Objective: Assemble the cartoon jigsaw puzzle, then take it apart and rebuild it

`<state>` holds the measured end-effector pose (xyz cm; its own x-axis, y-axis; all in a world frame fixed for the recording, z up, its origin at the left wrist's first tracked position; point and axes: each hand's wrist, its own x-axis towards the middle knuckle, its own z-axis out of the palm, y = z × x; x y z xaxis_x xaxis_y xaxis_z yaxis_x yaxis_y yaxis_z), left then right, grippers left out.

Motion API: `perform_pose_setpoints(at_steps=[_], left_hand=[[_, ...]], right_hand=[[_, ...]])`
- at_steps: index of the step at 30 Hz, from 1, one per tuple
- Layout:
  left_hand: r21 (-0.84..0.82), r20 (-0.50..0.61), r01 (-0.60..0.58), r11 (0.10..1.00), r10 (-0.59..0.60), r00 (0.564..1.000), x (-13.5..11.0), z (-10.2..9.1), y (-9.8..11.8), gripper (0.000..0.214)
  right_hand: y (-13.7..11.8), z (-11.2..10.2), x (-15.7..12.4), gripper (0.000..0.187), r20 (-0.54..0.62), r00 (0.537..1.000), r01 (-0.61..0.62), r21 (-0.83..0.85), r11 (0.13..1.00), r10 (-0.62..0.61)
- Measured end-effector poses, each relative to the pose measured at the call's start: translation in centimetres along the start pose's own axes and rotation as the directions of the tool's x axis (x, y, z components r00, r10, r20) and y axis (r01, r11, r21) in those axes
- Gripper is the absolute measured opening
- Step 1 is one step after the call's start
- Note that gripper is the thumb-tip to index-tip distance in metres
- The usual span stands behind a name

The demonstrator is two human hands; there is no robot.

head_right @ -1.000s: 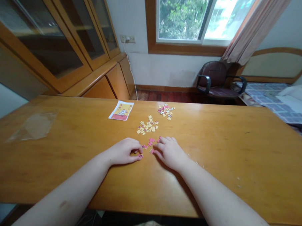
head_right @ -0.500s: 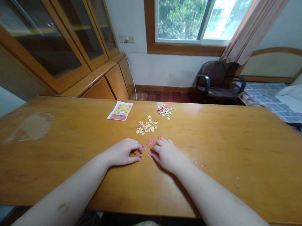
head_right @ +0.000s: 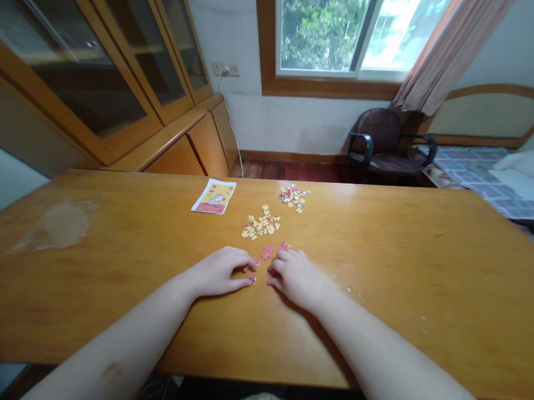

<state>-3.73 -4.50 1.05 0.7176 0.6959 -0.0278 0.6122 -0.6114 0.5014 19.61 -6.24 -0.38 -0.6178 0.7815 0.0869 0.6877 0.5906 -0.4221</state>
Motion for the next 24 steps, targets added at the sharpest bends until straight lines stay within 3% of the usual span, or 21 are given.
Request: perform_pose_setpoints(at_steps=[10, 17, 24], left_hand=[[0.025, 0.000, 0.027, 0.999, -0.027, 1.000, 0.1, 0.2, 0.1, 0.014], [0.042, -0.025, 0.040, 0.998, -0.039, 0.999, 0.4, 0.8, 0.9, 0.014], [0.051, -0.042, 0.046, 0.998, -0.043, 0.998, 0.6, 1.0, 1.1, 0.017]], right_hand=[[0.8, 0.6, 0.1, 0.008, -0.067, 0.996, 0.066, 0.243, 0.968, -0.051], [0.5, 0.4, 0.5, 0.011, -0.041, 0.982, -0.159, 0.368, 0.916, 0.187], [-0.8, 0.7, 0.6, 0.013, 0.002, 0.972, -0.220, 0.376, 0.900, 0.236]])
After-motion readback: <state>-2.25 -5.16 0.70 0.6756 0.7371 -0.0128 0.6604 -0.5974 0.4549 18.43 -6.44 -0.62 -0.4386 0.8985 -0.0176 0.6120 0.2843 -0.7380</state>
